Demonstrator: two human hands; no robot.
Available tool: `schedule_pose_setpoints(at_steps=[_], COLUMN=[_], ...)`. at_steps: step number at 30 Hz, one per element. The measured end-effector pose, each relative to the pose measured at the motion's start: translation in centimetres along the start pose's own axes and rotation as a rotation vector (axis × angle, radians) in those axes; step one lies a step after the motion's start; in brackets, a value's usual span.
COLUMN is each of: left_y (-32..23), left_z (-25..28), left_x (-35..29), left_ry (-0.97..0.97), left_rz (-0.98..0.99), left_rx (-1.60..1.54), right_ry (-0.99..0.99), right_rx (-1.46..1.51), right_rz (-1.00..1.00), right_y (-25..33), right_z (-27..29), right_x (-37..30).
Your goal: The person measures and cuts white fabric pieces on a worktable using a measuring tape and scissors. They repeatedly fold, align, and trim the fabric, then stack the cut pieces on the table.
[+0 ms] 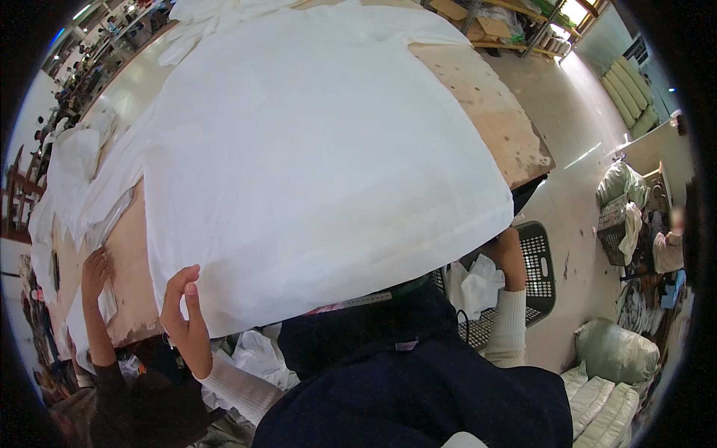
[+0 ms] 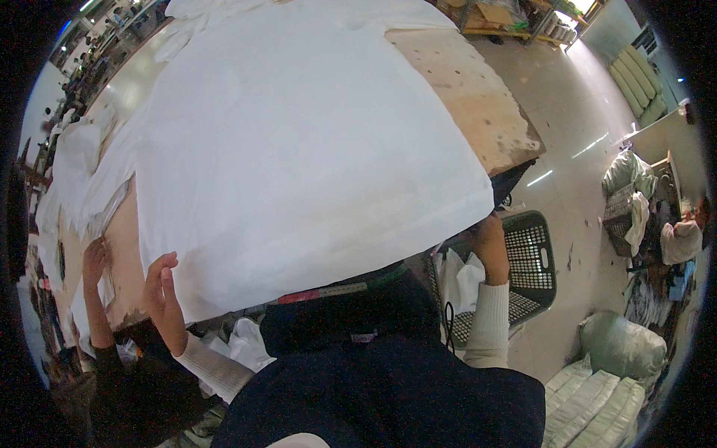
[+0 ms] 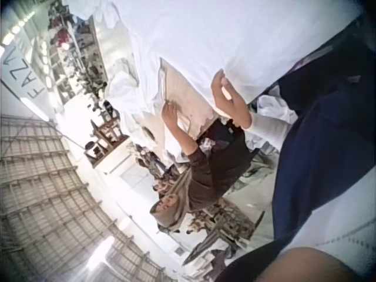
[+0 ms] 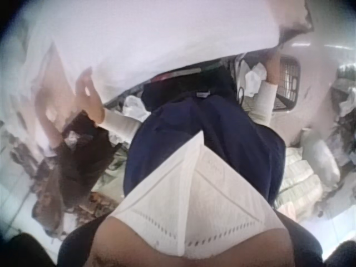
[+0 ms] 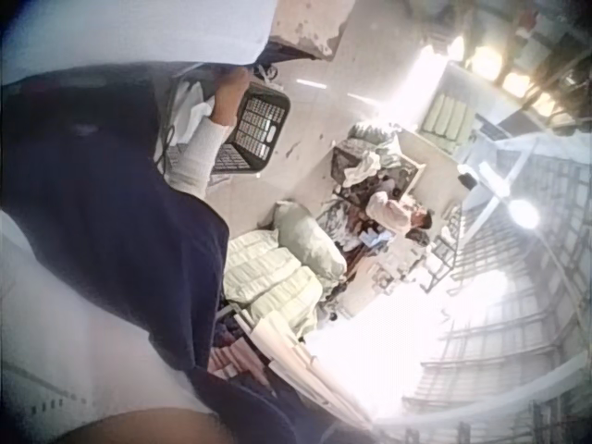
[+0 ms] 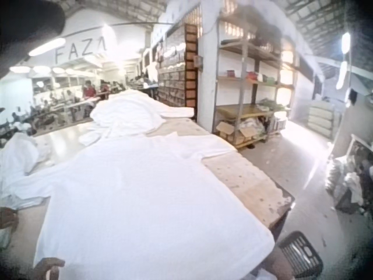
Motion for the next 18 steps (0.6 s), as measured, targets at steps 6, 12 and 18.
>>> schedule_pose_setpoints(at_steps=[6, 12, 18], left_y=[1.3, -5.3, -14.0], left_z=[1.2, -1.4, -13.3], left_x=[0.8, 4.8, 12.2], left_ry=[0.009, 0.211, 0.613], left_rz=[0.027, -0.218, -0.631], left_rx=[0.017, 0.207, 0.149], right_ry=[0.2, 0.185, -0.391], right_rx=[0.125, 0.285, 0.255], right_rz=[-0.25, -0.25, -0.363], right_y=[-1.2, -3.8, -1.9], right_z=[3.5, -1.4, 12.2], right_x=[-1.6, -2.9, -3.8])
Point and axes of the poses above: each hand's wrist, its own x-axis towards the middle knuckle, its own z-axis out of the back of the hand, y = z × x, the point moved 10 cm from there along x, towards the middle knuckle, and after that the axes turned 14 degrees about -x, right-handed, at the moved point
